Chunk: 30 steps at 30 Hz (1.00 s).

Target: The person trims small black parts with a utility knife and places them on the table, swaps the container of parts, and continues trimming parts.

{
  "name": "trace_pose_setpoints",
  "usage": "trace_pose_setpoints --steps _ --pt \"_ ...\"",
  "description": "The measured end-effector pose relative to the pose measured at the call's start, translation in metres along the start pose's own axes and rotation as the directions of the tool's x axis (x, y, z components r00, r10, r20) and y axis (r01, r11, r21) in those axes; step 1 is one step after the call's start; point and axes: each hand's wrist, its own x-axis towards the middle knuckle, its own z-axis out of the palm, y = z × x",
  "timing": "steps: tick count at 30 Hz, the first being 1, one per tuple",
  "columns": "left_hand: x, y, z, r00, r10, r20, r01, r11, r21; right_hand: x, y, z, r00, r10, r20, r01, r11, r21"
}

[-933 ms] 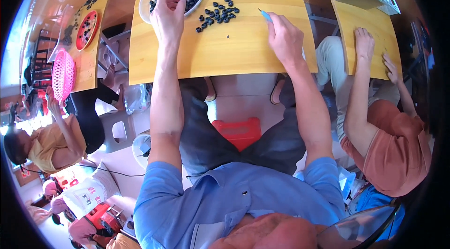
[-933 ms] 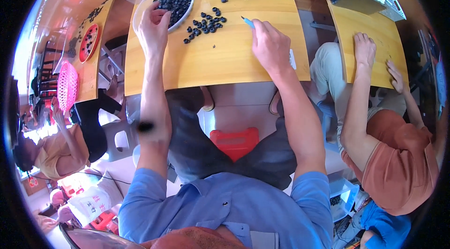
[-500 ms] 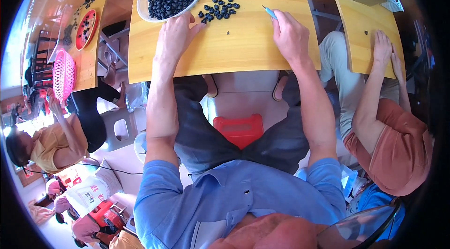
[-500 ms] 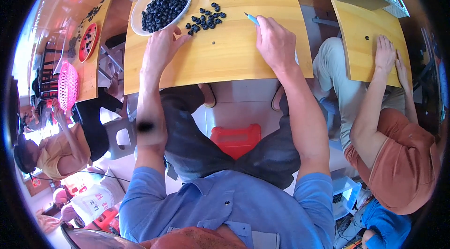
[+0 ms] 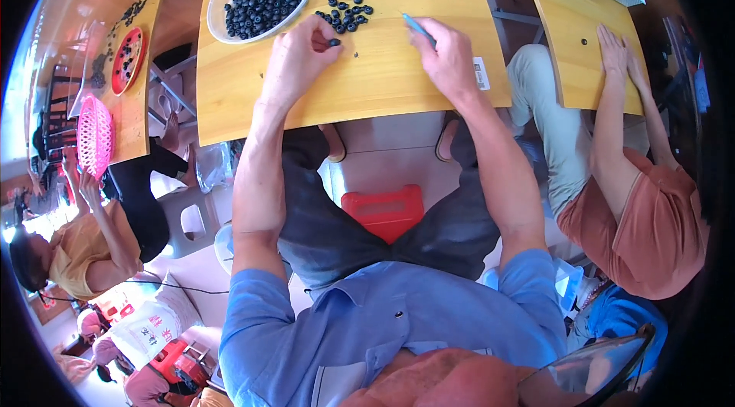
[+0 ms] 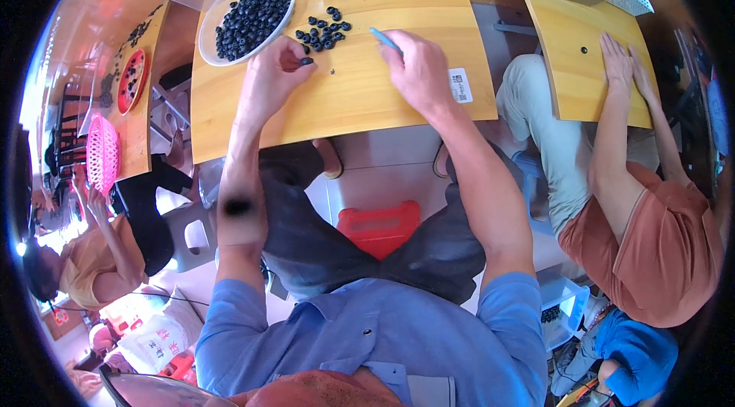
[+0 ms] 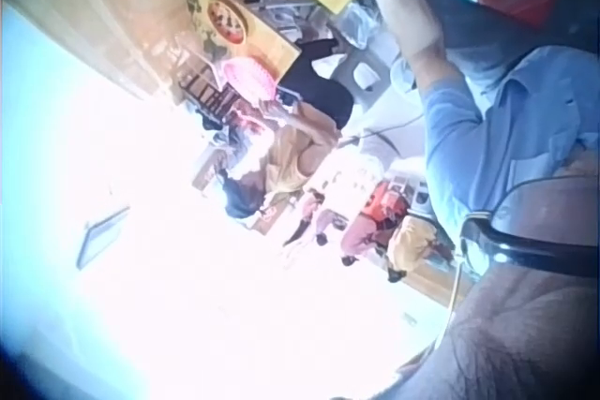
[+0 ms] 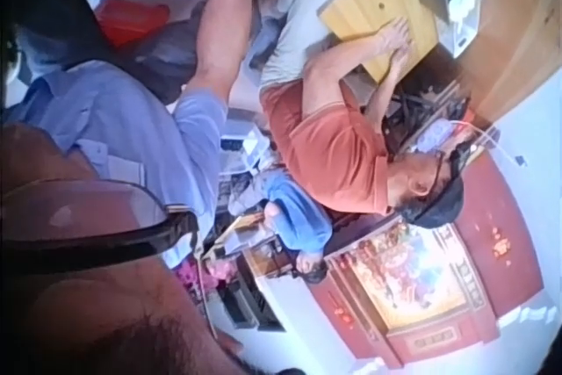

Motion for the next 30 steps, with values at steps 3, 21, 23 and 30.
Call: trace_pose_setpoints --steps 3,21,23,30 --pt "-0.003 0.030 0.020 0.998 -0.010 0.055 0.017 0.991 -0.135 0.000 -0.027 -0.002 0.877 0.364 0.314 -0.478 0.722 0.499" --pt "0.014 0.050 0.050 0.995 0.089 0.041 -0.072 0.948 -0.309 0.004 -0.028 -0.010 0.801 0.443 0.402 -0.577 0.393 0.716" --pt "0.015 0.042 0.052 0.996 0.070 0.048 -0.045 0.913 -0.406 0.006 -0.026 -0.012 0.811 0.427 0.401 -0.566 0.395 0.724" --pt "0.014 0.049 0.053 0.998 0.052 0.022 -0.041 0.941 -0.335 0.007 -0.029 -0.014 0.842 0.401 0.360 -0.520 0.431 0.738"
